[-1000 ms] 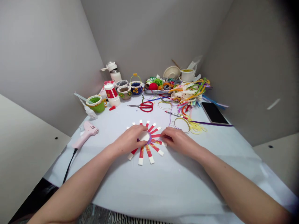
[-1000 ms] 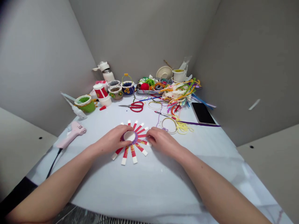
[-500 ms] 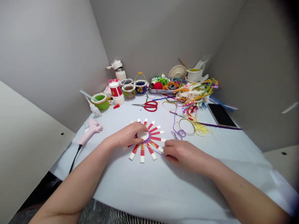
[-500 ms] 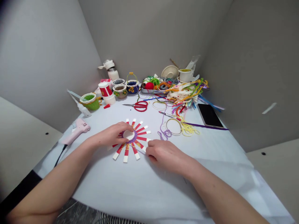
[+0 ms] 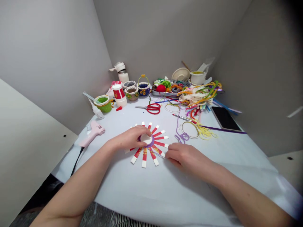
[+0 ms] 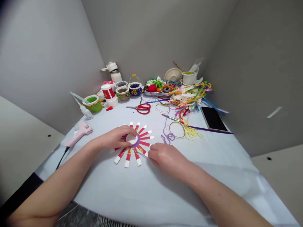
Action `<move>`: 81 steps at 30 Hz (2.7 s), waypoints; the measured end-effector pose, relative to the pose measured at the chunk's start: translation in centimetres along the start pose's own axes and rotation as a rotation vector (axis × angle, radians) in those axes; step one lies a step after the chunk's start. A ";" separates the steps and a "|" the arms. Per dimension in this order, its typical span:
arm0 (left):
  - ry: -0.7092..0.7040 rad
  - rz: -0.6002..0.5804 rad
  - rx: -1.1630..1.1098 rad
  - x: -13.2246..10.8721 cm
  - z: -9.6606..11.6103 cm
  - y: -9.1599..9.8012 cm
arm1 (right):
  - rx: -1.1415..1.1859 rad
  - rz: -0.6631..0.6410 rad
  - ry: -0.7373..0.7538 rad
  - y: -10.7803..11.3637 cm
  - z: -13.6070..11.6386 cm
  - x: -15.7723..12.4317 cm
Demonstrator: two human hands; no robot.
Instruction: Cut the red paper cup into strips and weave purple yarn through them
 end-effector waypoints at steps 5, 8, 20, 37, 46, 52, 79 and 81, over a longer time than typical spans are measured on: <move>0.002 -0.011 -0.013 0.0 0.3 0.1 | -0.123 -0.074 0.049 -0.8 -1.4 -0.3; 0.008 -0.012 -0.018 0.0 0.1 0.1 | -0.164 -0.101 -0.038 -1.1 -1.1 -0.2; -0.056 -0.010 -0.020 -0.1 0.7 -0.5 | 0.155 0.142 -0.316 -0.1 4.0 0.7; 0.122 0.194 0.035 -0.5 3.1 -2.4 | 0.007 0.326 -0.446 -1.5 5.2 1.9; 0.201 0.237 0.068 -0.3 2.7 -3.4 | 0.058 0.310 -0.443 -1.2 5.0 2.0; 0.046 0.060 0.041 -0.1 2.3 -2.5 | 0.209 0.370 -0.207 0.4 5.8 0.5; -0.022 -0.064 -0.022 0.0 0.5 -1.2 | 0.100 0.142 -0.286 -0.2 2.9 0.7; -0.036 -0.087 -0.042 0.0 0.9 -1.6 | 0.118 0.227 -0.345 -0.4 3.8 1.2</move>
Point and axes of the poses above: each hand's wrist, its own x-axis towards the middle knuckle, its own y-axis out of the back of the hand, z = x × y, the point moved 5 cm from there along x, towards the middle knuckle, and after that the axes turned 9 degrees about y, right-handed, at the moved point
